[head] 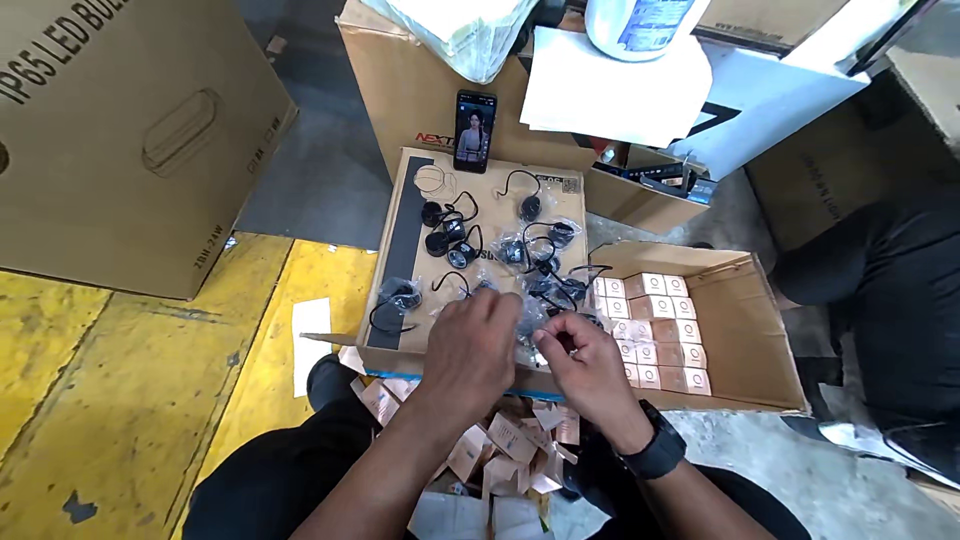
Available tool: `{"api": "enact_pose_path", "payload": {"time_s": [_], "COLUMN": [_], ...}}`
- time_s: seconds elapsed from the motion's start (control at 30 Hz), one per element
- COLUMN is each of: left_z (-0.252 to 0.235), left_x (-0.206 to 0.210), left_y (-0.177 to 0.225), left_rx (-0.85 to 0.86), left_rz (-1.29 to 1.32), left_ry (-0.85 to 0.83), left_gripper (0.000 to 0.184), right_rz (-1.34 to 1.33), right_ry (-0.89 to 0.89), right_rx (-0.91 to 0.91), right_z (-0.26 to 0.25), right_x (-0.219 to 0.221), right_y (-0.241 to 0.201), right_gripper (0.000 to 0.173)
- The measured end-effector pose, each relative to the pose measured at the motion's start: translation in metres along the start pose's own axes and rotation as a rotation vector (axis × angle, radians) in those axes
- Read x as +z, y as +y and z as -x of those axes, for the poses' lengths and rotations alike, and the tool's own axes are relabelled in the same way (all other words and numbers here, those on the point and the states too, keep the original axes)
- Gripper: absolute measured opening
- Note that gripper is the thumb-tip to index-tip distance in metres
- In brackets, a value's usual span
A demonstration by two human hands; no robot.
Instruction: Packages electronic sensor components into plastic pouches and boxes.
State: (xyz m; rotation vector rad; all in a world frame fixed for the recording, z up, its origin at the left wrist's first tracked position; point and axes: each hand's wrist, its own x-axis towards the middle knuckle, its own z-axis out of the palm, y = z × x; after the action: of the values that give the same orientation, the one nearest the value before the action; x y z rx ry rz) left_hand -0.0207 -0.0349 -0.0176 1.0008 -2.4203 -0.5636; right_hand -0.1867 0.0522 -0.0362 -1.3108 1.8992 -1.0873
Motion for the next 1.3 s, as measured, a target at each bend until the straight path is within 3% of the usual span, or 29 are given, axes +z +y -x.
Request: {"api": "enact_pose_path", "payload": {"time_s": [0.13,0.23,0.33,0.43,0.5,0.63,0.73,0.87,1.0,1.1,1.2,1.3], "left_z": [0.001,0.002,0.004,0.010,0.013,0.015,0.015,0.015,0.014,0.014,0.013,0.013], "left_x": [-0.005,-0.016,-0.030,-0.043,-0.051,-0.061,-0.067,-0.075,-0.078,-0.080,-0.082,-0.084], "left_y": [0.002,0.004,0.006,0.011,0.013,0.013,0.012,0.007,-0.002,-0.001,0.003,0.003], "left_rx": [0.148,0.109,0.041,0.022,0.008,-0.037,-0.068,-0.086,-0.102,-0.090,-0.073,-0.105], "left_rz": [-0.007,-0.062,-0.034,0.026,0.052,0.063,0.063,0.085,0.107,0.111,0.105,0.084], "left_ry": [-0.130,-0.283,-0.429,-0.550,-0.612,-0.701,-0.735,-0.715,-0.681,-0.669,-0.664,-0.685], "left_gripper": [0.014,0.013,0.016,0.020,0.020,0.023,0.023,0.024,0.023,0.023,0.023,0.024], "right_rz": [-0.213,-0.378,-0.496,-0.246,0.015,0.485,0.770,1.078,1.181,1.069,1.081,1.139], "right_ry": [-0.088,-0.133,-0.121,-0.030,-0.084,-0.283,-0.229,-0.288,-0.313,-0.246,-0.374,-0.448], "right_rx": [0.040,0.018,0.036,0.068,0.030,-0.097,-0.316,-0.358,-0.324,-0.346,-0.324,-0.295], "right_z": [-0.007,-0.010,-0.019,-0.035,-0.056,-0.121,-0.176,-0.230,-0.249,-0.248,-0.247,-0.245], "right_x": [-0.007,-0.010,-0.012,-0.002,0.011,0.056,0.102,0.148,0.164,0.156,0.146,0.148], "right_y": [0.002,0.007,0.016,0.017,0.016,-0.010,-0.030,-0.037,-0.033,-0.035,-0.026,-0.018], "right_gripper": [0.013,0.017,0.033,0.028,0.021,0.032,0.034,0.035,0.020,0.029,0.042,0.041]}}
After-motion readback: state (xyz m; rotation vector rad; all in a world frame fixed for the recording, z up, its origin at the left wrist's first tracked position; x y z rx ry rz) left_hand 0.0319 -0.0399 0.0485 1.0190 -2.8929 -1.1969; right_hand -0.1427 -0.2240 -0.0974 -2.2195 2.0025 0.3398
